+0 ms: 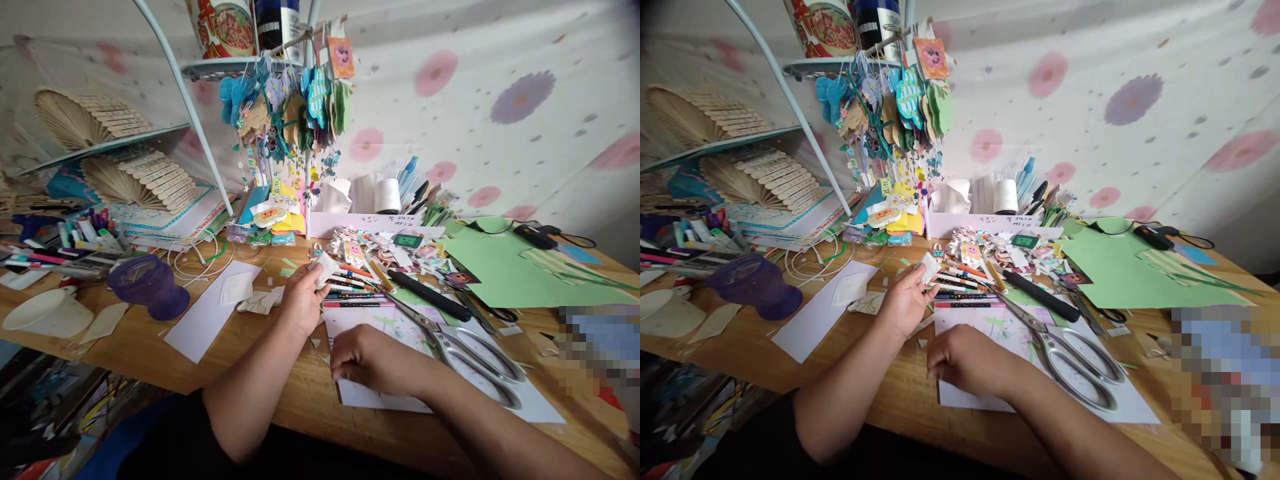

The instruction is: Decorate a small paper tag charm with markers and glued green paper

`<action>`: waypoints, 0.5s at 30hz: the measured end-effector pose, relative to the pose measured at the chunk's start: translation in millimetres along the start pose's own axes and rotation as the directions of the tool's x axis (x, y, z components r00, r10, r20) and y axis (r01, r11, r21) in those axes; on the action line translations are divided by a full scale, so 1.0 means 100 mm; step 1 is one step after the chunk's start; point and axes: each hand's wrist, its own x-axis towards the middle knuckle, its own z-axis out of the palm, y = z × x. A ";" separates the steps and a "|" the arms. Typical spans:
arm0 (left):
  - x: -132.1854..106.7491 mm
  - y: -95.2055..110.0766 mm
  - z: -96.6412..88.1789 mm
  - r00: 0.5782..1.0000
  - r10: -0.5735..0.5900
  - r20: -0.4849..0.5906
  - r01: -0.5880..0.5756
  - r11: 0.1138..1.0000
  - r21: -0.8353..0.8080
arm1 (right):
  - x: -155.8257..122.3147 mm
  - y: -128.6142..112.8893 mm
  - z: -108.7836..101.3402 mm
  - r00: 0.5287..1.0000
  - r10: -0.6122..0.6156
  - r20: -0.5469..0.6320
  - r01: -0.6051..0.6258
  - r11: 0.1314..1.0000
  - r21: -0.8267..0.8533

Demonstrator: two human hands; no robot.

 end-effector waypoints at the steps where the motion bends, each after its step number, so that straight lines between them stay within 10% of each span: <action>1: 0.00 0.01 0.00 1.000 -0.004 -0.007 0.004 1.000 -0.009 | 0.00 -0.01 0.01 0.998 -0.006 0.059 0.007 1.000 -0.027; 4: -0.01 0.03 0.02 1.000 -0.001 0.002 0.001 1.000 -0.015 | 0.10 0.02 -0.01 0.964 0.119 -0.239 -0.098 0.990 0.098; 7: -0.02 0.02 0.04 0.995 0.044 0.091 -0.042 0.999 -0.031 | 0.29 0.07 -0.03 0.783 0.355 -0.511 -0.100 0.883 0.459; 15: -0.05 0.00 0.03 0.986 0.023 0.167 -0.022 1.000 -0.005 | 0.57 0.03 0.12 0.708 0.476 -0.521 -0.005 0.741 0.671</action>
